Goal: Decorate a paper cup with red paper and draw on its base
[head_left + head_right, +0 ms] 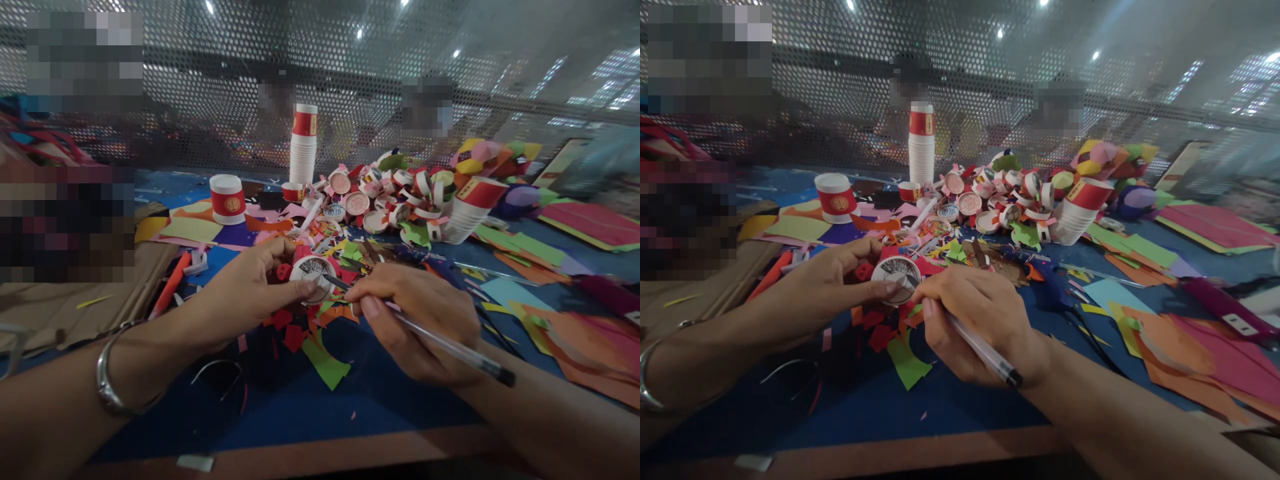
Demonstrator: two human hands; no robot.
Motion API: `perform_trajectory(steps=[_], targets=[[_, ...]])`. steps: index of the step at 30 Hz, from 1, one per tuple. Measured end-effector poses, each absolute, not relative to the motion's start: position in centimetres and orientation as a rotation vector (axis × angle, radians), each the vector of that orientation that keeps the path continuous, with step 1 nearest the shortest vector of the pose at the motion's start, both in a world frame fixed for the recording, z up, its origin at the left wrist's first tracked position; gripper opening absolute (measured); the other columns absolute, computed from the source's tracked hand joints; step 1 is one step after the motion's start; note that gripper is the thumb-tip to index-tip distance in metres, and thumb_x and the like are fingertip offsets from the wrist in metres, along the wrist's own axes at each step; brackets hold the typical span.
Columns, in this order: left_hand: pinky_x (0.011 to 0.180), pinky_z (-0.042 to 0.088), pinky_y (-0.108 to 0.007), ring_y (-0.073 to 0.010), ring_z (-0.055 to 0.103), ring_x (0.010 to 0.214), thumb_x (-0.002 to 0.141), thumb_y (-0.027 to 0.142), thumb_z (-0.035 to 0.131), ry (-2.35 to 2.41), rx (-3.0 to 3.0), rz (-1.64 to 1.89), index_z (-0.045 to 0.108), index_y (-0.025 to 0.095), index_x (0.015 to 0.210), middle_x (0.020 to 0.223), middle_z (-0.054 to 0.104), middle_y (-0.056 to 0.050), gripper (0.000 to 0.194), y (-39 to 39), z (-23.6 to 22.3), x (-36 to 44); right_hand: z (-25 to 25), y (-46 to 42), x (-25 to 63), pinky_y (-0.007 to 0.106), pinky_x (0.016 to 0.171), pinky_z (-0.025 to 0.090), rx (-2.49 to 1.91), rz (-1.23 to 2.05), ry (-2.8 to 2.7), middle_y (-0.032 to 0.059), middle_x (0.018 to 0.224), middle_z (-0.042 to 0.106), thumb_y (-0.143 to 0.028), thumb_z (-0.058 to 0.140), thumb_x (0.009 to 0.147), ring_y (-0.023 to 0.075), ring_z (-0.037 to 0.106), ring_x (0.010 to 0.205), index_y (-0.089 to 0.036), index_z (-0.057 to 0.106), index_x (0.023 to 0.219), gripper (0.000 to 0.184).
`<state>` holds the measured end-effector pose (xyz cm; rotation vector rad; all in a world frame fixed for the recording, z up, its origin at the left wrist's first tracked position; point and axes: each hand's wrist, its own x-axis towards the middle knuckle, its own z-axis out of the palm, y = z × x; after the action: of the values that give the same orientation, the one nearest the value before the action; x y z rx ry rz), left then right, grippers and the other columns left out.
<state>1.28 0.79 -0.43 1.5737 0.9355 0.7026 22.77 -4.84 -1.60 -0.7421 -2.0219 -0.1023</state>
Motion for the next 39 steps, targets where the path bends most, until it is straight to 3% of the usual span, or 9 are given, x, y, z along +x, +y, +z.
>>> perform_trajectory(steps=[6,19,25,39], targets=[[0.08,0.059,-0.038,-0.0239,0.075,0.091,0.081,0.039,0.08,0.967,1.575,0.697,0.062,0.019,0.109,0.094,0.075,-0.004,0.039,0.77,-0.32,1.33,-1.41,-4.76,22.83,0.022,0.073,0.057,-0.749,-0.119,-2.023,0.0027,0.075,0.073,-0.006,0.054,0.09,0.011,0.069,0.071,-0.013,0.07,0.091,0.017],[0.074,0.057,-0.03,-0.0181,0.072,0.082,0.079,0.035,0.079,1.008,1.565,0.692,0.061,0.018,0.102,0.092,0.075,-0.003,0.033,0.59,0.03,1.49,-1.4,-4.96,22.98,0.026,0.072,0.062,-0.795,-0.116,-1.987,0.0016,0.08,0.076,-0.008,0.054,0.091,0.0137,0.073,0.071,-0.019,0.068,0.095,0.019],[0.061,0.051,-0.025,-0.0139,0.066,0.07,0.081,0.034,0.078,0.985,1.568,0.708,0.059,0.018,0.095,0.081,0.07,0.0,0.029,0.5,0.16,1.54,-1.61,-4.6,22.87,0.024,0.07,0.061,-0.725,-0.154,-1.948,0.0019,0.077,0.075,-0.008,0.053,0.09,0.0131,0.072,0.068,-0.018,0.069,0.094,0.019],[0.067,0.051,-0.024,-0.012,0.064,0.074,0.084,0.037,0.078,0.921,1.584,0.717,0.058,0.02,0.092,0.082,0.067,0.003,0.027,0.7,-0.27,1.45,-1.25,-5.18,22.84,0.028,0.071,0.062,-0.799,-0.136,-1.971,0.0015,0.078,0.076,-0.008,0.054,0.09,0.0148,0.073,0.07,-0.02,0.069,0.094,0.019]])
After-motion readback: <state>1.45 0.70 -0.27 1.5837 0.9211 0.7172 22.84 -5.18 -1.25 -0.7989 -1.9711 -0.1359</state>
